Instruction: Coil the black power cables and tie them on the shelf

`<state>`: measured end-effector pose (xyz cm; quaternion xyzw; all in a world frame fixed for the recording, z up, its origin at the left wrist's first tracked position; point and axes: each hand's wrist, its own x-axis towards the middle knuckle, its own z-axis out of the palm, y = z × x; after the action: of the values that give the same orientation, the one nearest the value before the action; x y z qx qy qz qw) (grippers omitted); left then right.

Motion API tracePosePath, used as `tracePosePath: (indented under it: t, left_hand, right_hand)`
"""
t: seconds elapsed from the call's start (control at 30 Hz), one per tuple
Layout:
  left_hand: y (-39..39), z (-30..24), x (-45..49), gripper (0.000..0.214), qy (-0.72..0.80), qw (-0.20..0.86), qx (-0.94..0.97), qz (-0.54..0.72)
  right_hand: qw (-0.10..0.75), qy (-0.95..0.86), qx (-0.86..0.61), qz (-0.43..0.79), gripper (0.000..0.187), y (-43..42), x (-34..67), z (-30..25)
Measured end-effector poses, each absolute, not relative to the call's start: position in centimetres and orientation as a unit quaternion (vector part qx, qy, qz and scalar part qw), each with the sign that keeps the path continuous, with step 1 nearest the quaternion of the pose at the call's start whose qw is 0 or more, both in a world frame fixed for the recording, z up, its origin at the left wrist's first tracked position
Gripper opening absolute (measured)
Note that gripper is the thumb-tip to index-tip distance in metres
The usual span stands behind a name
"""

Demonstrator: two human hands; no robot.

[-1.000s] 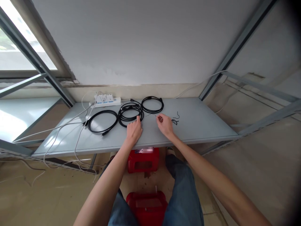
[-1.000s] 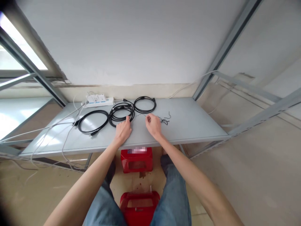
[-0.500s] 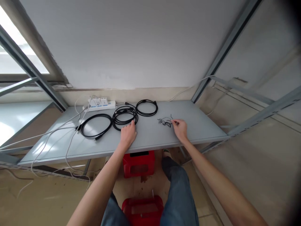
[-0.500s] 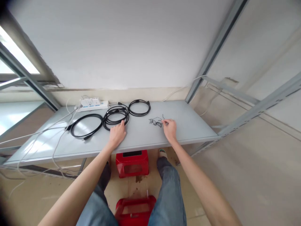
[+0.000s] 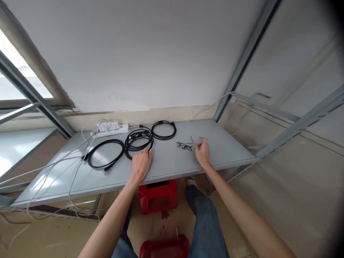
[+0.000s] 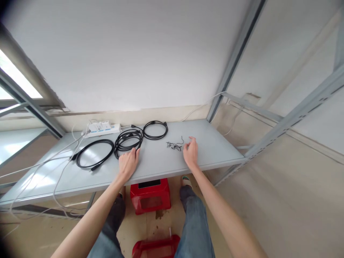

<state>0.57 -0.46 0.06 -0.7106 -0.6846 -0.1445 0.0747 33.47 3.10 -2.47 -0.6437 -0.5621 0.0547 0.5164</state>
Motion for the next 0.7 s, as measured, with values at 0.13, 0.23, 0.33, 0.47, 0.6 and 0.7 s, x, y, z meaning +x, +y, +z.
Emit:
tracePosePath:
  t: [0.13, 0.23, 0.33, 0.47, 0.6, 0.7]
  left_hand:
    - [-1.2, 0.0, 0.4, 0.05, -0.617, 0.136, -0.737, -0.237]
    - [-1.5, -0.1, 0.6, 0.045, -0.526, 0.176, -0.782, -0.286]
    - [-1.4, -0.1, 0.8, 0.04, -0.457, 0.2, -0.815, -0.295]
    - [-1.1, -0.1, 0.9, 0.036, -0.437, 0.227, -0.822, -0.286]
    - [-0.8, -0.3, 0.8, 0.023, -0.448, 0.217, -0.814, -0.299]
    - [-0.7, -0.3, 0.8, 0.052, -0.436, 0.201, -0.806, -0.348]
  right_hand:
    - [0.581, -0.567, -0.581, 0.06, 0.036, 1.1, 31.1, -0.8]
    - [0.581, -0.574, -0.504, 0.282, 0.041, -0.4, 26.7, 0.8]
    - [0.546, -0.461, -0.387, 0.582, 0.049, -0.2, 21.5, 2.8]
    - [0.566, -0.356, -0.303, 0.679, 0.039, 1.8, 16.8, 5.7]
    - [0.585, -0.346, -0.294, 0.672, 0.025, 3.4, 15.9, 8.3]
    - [0.618, -0.371, -0.265, 0.641, 0.018, 4.2, 18.0, 10.2]
